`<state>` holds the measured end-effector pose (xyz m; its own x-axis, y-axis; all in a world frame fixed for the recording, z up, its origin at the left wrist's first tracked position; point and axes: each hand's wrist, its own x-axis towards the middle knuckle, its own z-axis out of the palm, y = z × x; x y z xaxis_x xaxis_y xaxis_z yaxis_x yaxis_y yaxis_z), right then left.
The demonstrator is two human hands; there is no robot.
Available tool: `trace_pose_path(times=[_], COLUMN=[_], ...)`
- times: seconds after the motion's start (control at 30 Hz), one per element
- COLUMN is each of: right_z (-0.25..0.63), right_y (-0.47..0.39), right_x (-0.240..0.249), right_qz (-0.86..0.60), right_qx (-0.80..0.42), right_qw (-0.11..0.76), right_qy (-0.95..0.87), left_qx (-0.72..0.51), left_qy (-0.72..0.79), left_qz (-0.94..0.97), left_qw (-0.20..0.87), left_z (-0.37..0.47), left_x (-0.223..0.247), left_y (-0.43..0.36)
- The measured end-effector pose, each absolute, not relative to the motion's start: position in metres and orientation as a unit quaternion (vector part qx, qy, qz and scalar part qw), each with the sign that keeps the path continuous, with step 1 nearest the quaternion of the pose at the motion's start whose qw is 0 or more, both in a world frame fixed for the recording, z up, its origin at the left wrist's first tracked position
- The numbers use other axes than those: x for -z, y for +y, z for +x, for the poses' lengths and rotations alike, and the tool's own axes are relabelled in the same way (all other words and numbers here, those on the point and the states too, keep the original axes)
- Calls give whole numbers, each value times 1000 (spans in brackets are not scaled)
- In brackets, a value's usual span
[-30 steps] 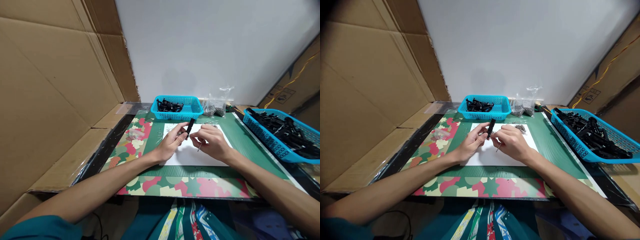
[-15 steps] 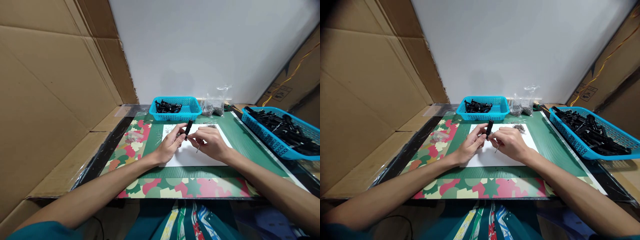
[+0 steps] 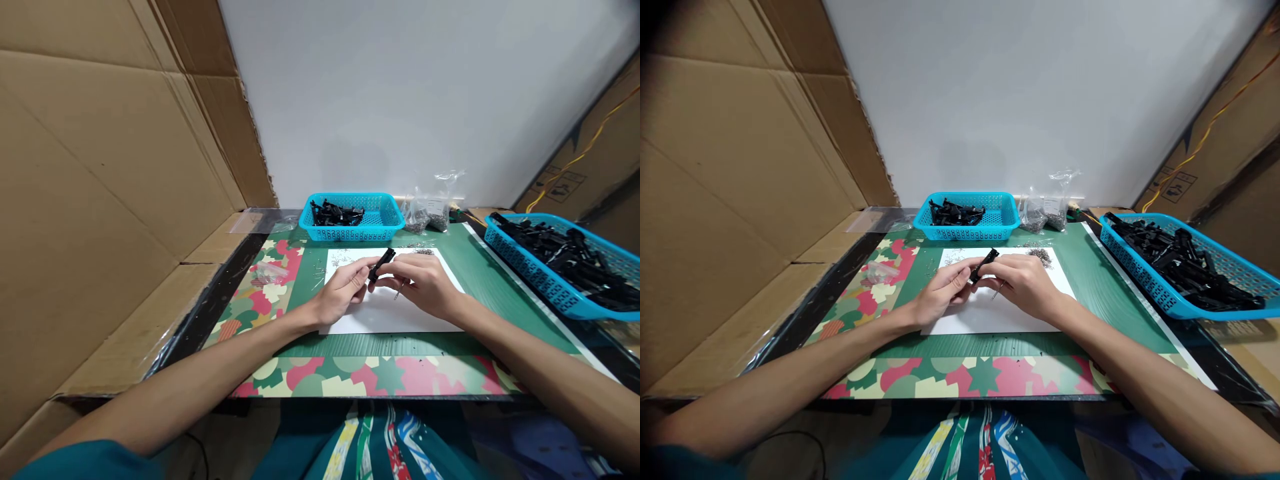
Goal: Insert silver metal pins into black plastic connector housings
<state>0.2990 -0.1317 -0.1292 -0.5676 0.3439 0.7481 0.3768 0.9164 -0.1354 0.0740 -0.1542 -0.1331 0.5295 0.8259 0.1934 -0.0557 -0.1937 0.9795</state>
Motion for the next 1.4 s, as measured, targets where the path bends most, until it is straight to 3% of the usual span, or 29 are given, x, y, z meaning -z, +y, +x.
trace_pose_path(times=[0.2, 0.43, 0.63, 0.83, 1.17, 1.4], right_z=[300, 305, 309, 314, 319, 301], right_y=[-133, -126, -122, -124, -117, -123], right_x=[127, 129, 134, 117, 116, 121], right_qz=[-202, -251, -235, -238, -294, -342], right_qx=[10, -38, -47, -140, -151, -372], right_qw=[421, 394, 386, 330, 380, 387], right_qy=[-884, -883, -891, -903, -864, -771], left_qx=[-354, -354, -360, -335, -308, -293], left_qy=[318, 396, 414, 409, 387, 381], left_qz=[652, 822, 831, 847, 867, 873], left_qw=[590, 204, 85, 62, 61, 80], left_z=[73, 68, 67, 68, 70, 70], left_x=[131, 118, 128, 132, 134, 136], left_y=[-153, -158, -160, -162, -162, -161])
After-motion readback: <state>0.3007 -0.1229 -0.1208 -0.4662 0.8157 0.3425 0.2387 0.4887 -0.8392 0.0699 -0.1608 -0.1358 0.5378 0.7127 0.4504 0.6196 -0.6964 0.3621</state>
